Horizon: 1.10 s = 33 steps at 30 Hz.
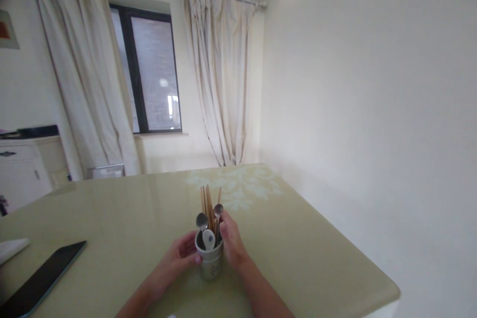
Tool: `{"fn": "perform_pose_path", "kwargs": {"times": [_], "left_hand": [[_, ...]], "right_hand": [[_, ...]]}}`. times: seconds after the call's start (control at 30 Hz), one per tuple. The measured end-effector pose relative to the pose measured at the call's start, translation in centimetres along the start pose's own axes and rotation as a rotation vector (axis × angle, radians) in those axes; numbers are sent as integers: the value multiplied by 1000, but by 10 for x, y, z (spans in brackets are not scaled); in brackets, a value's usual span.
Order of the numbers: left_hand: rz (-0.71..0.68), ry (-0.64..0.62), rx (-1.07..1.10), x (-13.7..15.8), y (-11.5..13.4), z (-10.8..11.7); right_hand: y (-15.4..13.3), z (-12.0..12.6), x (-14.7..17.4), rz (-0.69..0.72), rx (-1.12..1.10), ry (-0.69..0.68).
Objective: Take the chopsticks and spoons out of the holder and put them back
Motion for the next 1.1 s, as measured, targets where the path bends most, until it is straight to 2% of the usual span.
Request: {"fn": "perform_pose_path", "kwargs": {"times": [0.1,0.17,0.33,0.43,0.6,0.7,0.8,1.0,1.1], "left_hand": [[1,-9,-24,2,3,-2],[-3,11,-58,2,4,-2],[39,246,-138,4,-3,12],[59,337,-184,8,-4,18],[48,388,-289,18,3,18],[24,413,-307,19,5,18],[4,420,-300,17,4,19],[12,446,-274,18,2,23],[15,449,-260,19,1,24]], "right_hand": [[-6,-4,14,47,-15,-111],[0,0,26,27,101,-125],[22,27,43,-13,363,16],[28,52,37,12,444,137],[33,112,21,13,550,297],[38,147,14,-7,583,335],[46,171,12,-31,612,345],[60,182,16,-53,610,332],[50,184,20,-21,739,367]]}}
Point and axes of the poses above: each hand's wrist, its own x-axis away from the middle knuckle, its own z-axis out of the back of the hand, y = z × x, the point moved 7 cm from there along -x, towards the middle knuckle, and after that the axes turned 14 degrees about z, right-handed, at the moved point
